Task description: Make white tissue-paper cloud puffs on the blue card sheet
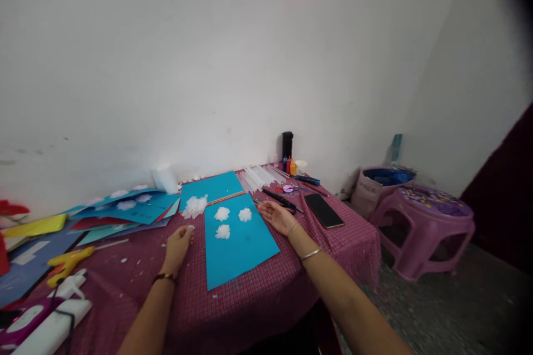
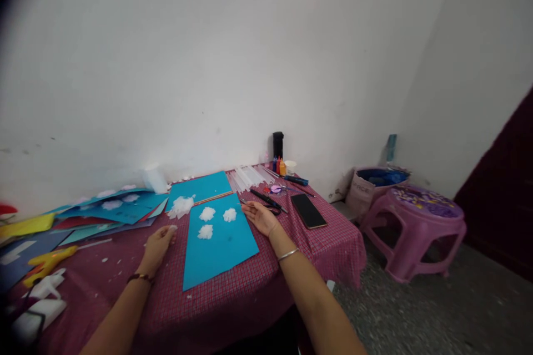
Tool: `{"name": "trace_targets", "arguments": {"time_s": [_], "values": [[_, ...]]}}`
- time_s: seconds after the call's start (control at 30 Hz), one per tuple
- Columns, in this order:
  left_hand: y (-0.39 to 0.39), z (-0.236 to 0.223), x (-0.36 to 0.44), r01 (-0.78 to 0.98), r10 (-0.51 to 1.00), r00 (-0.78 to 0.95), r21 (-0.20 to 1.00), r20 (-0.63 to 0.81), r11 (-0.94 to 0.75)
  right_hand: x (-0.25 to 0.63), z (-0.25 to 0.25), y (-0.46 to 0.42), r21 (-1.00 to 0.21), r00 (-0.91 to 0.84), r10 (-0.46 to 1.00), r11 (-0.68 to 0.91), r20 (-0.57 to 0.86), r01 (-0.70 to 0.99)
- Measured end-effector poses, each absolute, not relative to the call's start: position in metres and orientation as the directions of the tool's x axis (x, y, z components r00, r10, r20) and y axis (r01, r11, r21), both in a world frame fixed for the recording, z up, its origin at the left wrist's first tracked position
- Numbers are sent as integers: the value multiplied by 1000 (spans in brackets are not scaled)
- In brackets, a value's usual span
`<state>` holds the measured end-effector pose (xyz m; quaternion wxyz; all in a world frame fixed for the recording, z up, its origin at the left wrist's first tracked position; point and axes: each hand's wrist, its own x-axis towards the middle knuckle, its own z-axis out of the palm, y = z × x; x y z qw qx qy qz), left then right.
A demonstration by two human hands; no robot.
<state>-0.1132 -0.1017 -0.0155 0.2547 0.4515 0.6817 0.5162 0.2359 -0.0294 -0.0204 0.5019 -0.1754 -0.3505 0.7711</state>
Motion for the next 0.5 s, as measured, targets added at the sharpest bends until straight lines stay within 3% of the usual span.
{"name": "trace_targets", "arguments": {"time_s": [0.27, 0.5], "values": [[-116, -7, -100, 423, 873, -422, 905, 245, -50, 239, -22, -30, -742, -409, 912, -243, 46, -625], [-111, -7, -97, 267, 906, -406, 964, 122, -10, 242, -22, -28, -768, -386, 922, -250, -5, -589]]}}
